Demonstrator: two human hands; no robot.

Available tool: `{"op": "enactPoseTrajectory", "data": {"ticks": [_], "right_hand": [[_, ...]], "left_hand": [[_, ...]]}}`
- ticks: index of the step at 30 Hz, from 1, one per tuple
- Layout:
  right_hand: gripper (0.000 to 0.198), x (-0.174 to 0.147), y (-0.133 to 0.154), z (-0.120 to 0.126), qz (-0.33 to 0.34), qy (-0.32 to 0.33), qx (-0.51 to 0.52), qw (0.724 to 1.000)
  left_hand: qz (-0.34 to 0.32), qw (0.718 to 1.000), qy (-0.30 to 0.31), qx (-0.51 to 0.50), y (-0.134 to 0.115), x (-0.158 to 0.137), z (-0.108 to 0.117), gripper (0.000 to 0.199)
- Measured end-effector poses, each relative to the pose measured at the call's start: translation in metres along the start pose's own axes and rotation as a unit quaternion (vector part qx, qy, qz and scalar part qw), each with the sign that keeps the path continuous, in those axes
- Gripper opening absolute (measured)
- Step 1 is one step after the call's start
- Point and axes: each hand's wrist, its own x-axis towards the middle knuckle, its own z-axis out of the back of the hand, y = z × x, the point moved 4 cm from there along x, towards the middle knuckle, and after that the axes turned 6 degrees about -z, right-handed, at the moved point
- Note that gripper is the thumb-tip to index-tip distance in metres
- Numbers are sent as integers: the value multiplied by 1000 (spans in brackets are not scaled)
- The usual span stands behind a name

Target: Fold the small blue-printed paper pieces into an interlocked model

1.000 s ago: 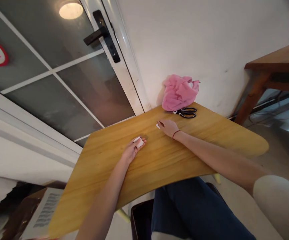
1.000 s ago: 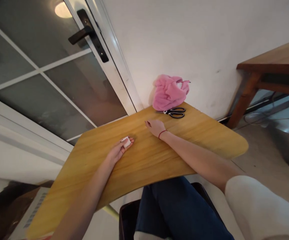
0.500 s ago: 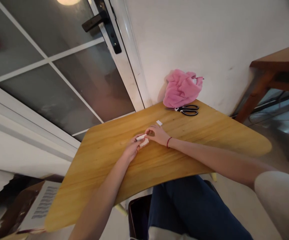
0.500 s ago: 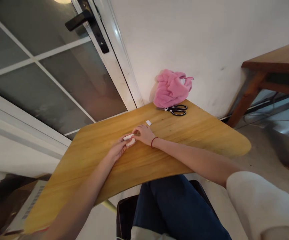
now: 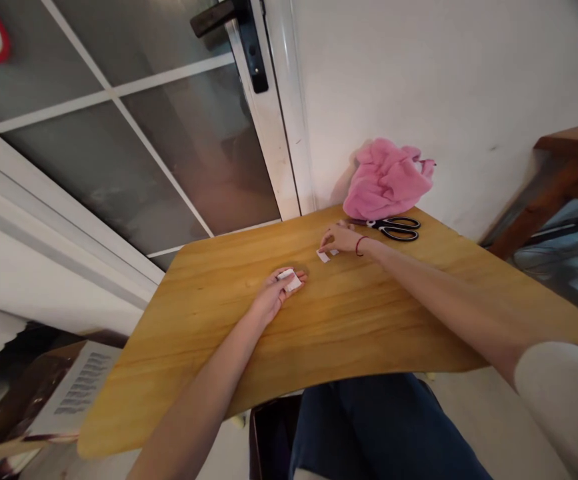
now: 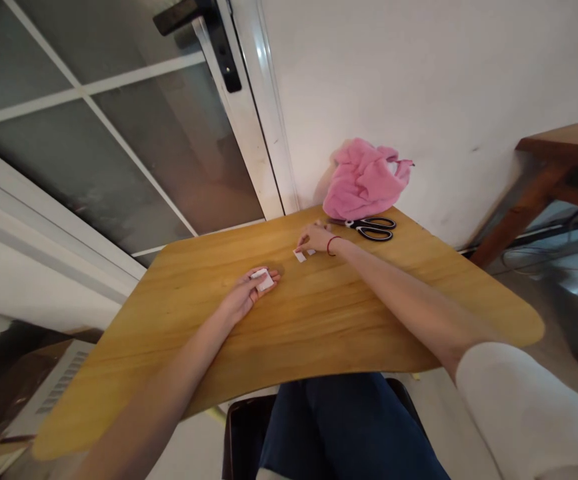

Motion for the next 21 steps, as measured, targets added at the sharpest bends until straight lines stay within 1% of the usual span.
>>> {"op": "enactPoseTrajectory", "data": {"ticks": [3,6,9,11,13,15,16,17,18,20,21], "right_hand": [[35,1,-1,-9,-4,-7,-3,1000],[36,2,-4,-13,-3,-11,-4,1000],[33,3,-8,-14,-17,-19,-1,1000],[29,3,-11,-12,-31,-38,15,999],[26,2,-12,-8,-33,-73,43,996],[26,0,-7,-4,-16,-104,73,992],[28,-2,-2,-3,8,-103,90,991],[30,-4,6,-4,39,-89,107,989],[33,-7,15,-5,77,-61,127,987],[35,-15,37,-11,153,23,159,975],[34,-19,48,-15,178,68,165,968]], "left_hand": [[9,1000,1,-13,-1,0,-1,17],[13,1000,2,-25,0,0,0,24],[15,999,4,-34,0,0,1,27],[15,999,5,-35,0,-1,2,26],[15,999,10,-35,0,-2,1,24],[13,999,18,-31,0,-3,0,24],[11,999,22,-26,1,-4,-1,25],[9,999,26,-18,1,-4,-2,26],[6,999,31,-9,1,-5,-3,27],[-3,999,34,9,2,-6,-4,28],[-8,999,30,17,3,-5,-3,28]]}}
